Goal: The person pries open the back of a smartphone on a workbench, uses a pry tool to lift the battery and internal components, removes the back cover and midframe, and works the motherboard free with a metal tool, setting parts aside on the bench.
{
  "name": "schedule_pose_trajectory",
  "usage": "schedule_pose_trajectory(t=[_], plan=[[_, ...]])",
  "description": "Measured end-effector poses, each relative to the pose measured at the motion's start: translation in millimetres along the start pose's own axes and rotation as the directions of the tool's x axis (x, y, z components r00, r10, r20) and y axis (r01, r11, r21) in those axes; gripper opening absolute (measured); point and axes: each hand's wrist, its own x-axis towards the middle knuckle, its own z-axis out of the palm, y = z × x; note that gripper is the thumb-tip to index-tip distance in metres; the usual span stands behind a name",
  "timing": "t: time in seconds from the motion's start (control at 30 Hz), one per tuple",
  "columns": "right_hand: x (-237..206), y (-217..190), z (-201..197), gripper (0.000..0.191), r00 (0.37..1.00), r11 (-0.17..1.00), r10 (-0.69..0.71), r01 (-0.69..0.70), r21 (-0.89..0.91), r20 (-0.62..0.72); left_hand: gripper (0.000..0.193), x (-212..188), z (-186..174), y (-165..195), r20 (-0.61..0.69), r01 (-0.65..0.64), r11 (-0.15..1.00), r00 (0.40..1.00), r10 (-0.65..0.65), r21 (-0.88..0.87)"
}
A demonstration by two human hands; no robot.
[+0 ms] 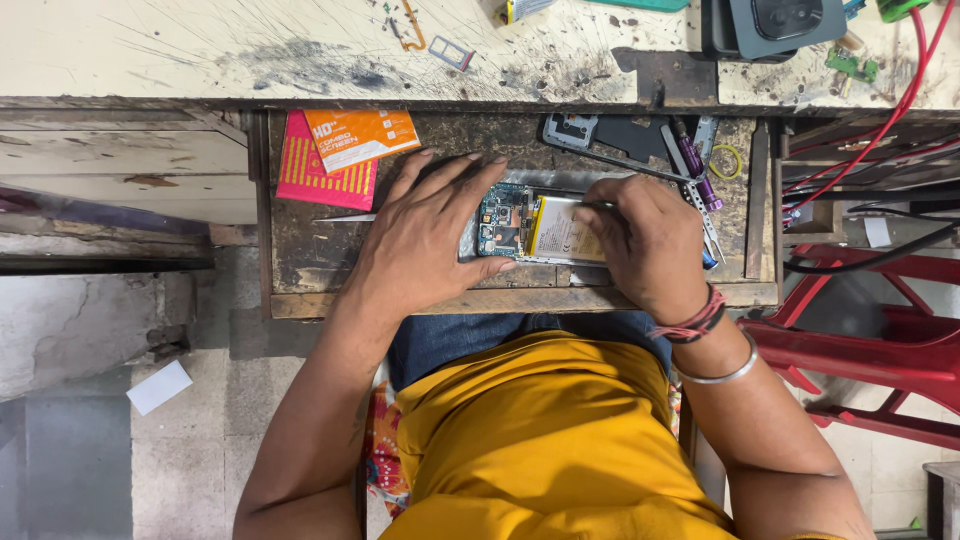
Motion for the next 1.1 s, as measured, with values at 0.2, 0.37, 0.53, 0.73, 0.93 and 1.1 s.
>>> schedule_pose_trajectory(t=[0.2, 0.37, 0.53, 0.73, 0.93, 1.1], plan=[[0, -11, -24, 0.031, 0.985, 0.960, 0.087, -0.123, 0.252, 0.150, 0.101, 0, 0, -1, 0.001, 0.000, 1.000, 1.000, 0.000, 0.001], [-4, -17, -29, 0.043, 0.992, 0.979, 0.070, -0.089, 0.181, 0.109, 0.099, 0, 2, -5, 0.004, -0.009, 1.000, 1.000, 0.009, -0.019], [-14, -16, -26, 0.043, 0.995, 0.994, -0.044, 0.035, 0.108, 0.086, 0.099, -1, 5, -8, 0.005, 0.005, 1.000, 1.000, -0.005, -0.027], [-28, -19, -22, 0.041, 0.975, 0.967, -0.221, 0.218, 0.132, 0.006, 0.098, -2, 4, -8, -0.003, 0.000, 1.000, 1.000, 0.000, -0.026], [-33, -13, -15, 0.032, 0.949, 0.939, -0.310, 0.316, 0.139, -0.063, 0.096, 0, 1, -10, -0.009, -0.003, 0.999, 1.000, 0.003, -0.034], [-50, -6, -13, 0.020, 0.962, 0.892, -0.218, 0.265, 0.367, -0.165, 0.095, -4, 5, -8, -0.010, 0.012, 0.999, 1.000, -0.013, -0.050]])
